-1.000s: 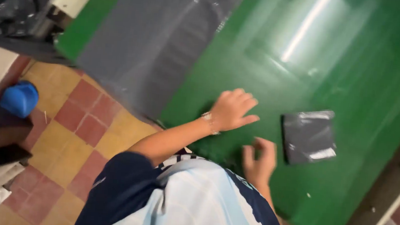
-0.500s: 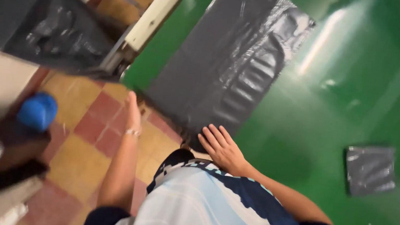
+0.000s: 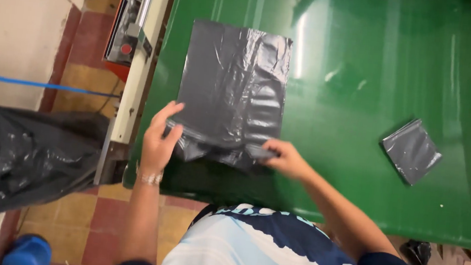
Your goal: Folding plastic bags coming off a production line and organizing them into a storage crate.
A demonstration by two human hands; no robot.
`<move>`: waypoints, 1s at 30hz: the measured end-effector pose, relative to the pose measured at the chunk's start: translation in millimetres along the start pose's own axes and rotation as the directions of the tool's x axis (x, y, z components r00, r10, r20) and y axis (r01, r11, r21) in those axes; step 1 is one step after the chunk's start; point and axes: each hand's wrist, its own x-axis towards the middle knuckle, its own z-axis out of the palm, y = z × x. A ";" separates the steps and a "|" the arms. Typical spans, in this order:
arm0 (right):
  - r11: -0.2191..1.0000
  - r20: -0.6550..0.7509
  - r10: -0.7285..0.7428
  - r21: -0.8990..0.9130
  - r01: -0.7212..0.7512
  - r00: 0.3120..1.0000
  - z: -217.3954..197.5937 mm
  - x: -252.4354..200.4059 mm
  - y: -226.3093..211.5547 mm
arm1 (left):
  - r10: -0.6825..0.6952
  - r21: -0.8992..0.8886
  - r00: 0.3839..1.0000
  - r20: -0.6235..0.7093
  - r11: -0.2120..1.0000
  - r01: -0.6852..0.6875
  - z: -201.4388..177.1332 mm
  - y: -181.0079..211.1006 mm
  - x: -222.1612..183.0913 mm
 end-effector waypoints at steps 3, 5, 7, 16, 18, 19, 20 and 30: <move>0.992 -0.150 0.048 0.124 -0.029 0.988 -46.6 53.2 6.6 | -0.175 -0.122 0.983 0.060 0.976 0.181 23.7 19.4 81.3; 0.956 -0.269 0.230 0.243 -0.165 0.935 -80.0 106.3 68.6 | -0.171 -0.126 0.983 0.064 0.976 0.178 44.7 -35.9 132.8; 0.886 -0.357 0.411 0.374 -0.274 0.839 -96.7 141.3 77.8 | -0.166 -0.126 0.984 0.066 0.977 0.174 64.6 -87.3 172.8; 0.908 -0.506 0.418 0.262 -0.327 0.755 -130.4 206.7 38.5 | -0.020 0.489 0.999 0.042 0.872 -0.003 102.8 -156.7 224.0; 0.940 -0.581 0.280 0.002 -0.342 0.765 -142.1 218.1 53.4 | 0.013 0.481 1.000 -0.021 0.877 -0.001 101.5 -155.0 221.4; 0.940 -0.580 0.280 0.005 -0.341 0.765 -148.4 226.1 58.1 | 0.013 0.483 1.000 -0.019 0.875 -0.002 101.2 -157.2 222.6; 0.918 -0.600 0.219 -0.140 -0.370 0.770 -154.2 233.3 62.2 | 0.025 0.476 0.999 -0.038 0.880 -0.004 100.4 -158.9 223.1; 0.653 -0.342 0.359 -0.572 -0.496 0.868 -173.8 303.3 56.3 | 0.481 0.875 0.874 0.075 0.388 -0.289 132.2 -135.9 207.7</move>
